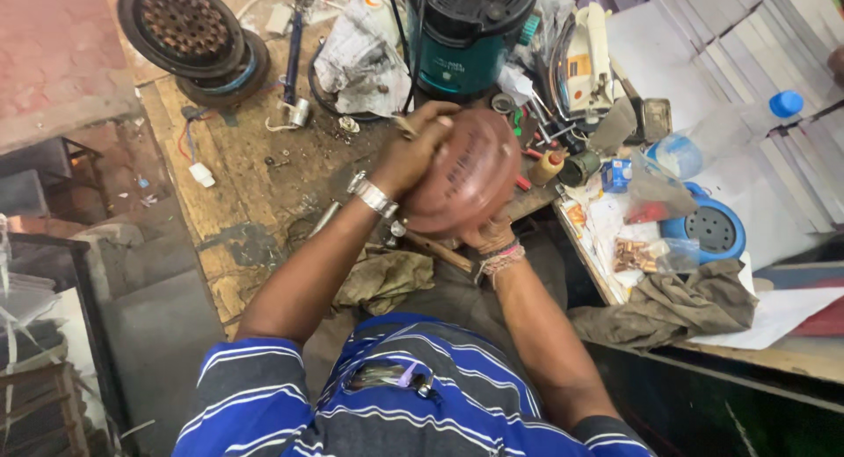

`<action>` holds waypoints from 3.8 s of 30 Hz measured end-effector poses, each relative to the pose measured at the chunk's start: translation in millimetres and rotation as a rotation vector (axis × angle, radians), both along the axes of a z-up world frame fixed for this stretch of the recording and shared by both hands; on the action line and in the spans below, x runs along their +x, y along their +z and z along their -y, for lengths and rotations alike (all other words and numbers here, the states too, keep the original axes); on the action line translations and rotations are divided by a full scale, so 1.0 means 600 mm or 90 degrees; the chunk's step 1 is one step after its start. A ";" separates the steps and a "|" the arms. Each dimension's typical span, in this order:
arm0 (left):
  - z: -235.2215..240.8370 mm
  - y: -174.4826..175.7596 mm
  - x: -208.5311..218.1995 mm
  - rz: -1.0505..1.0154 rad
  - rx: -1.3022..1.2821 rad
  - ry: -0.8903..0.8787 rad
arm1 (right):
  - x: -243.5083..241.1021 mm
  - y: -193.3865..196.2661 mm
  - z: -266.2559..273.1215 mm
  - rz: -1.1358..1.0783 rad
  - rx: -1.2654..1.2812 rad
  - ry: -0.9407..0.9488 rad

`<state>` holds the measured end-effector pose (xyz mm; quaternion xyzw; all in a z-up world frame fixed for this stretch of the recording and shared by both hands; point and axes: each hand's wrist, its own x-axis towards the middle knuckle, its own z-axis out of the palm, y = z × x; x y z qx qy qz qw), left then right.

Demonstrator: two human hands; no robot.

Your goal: The person works on a circular copper-colored electrical component on a cluttered workbench. They use a hammer to tap a central pin, then use a screwdriver to adjust wires and a small metal piece. They wipe the component with a cloth and continue to manipulate the wires and parts.

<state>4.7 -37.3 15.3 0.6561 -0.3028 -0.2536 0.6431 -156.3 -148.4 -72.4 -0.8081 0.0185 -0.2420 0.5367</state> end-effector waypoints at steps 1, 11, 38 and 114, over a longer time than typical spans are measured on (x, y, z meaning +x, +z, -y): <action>-0.004 0.025 -0.005 0.091 -0.030 0.013 | 0.013 -0.008 -0.001 0.002 -0.100 -0.044; -0.044 0.162 -0.012 -0.408 -0.356 -0.486 | 0.007 -0.018 -0.063 0.071 0.253 0.013; 0.016 0.312 0.041 -0.227 -0.287 -0.235 | -0.048 -0.019 -0.036 -0.274 0.628 0.525; -0.025 -0.065 0.045 -0.121 -0.100 0.002 | -0.068 -0.100 -0.050 -0.329 0.730 -0.016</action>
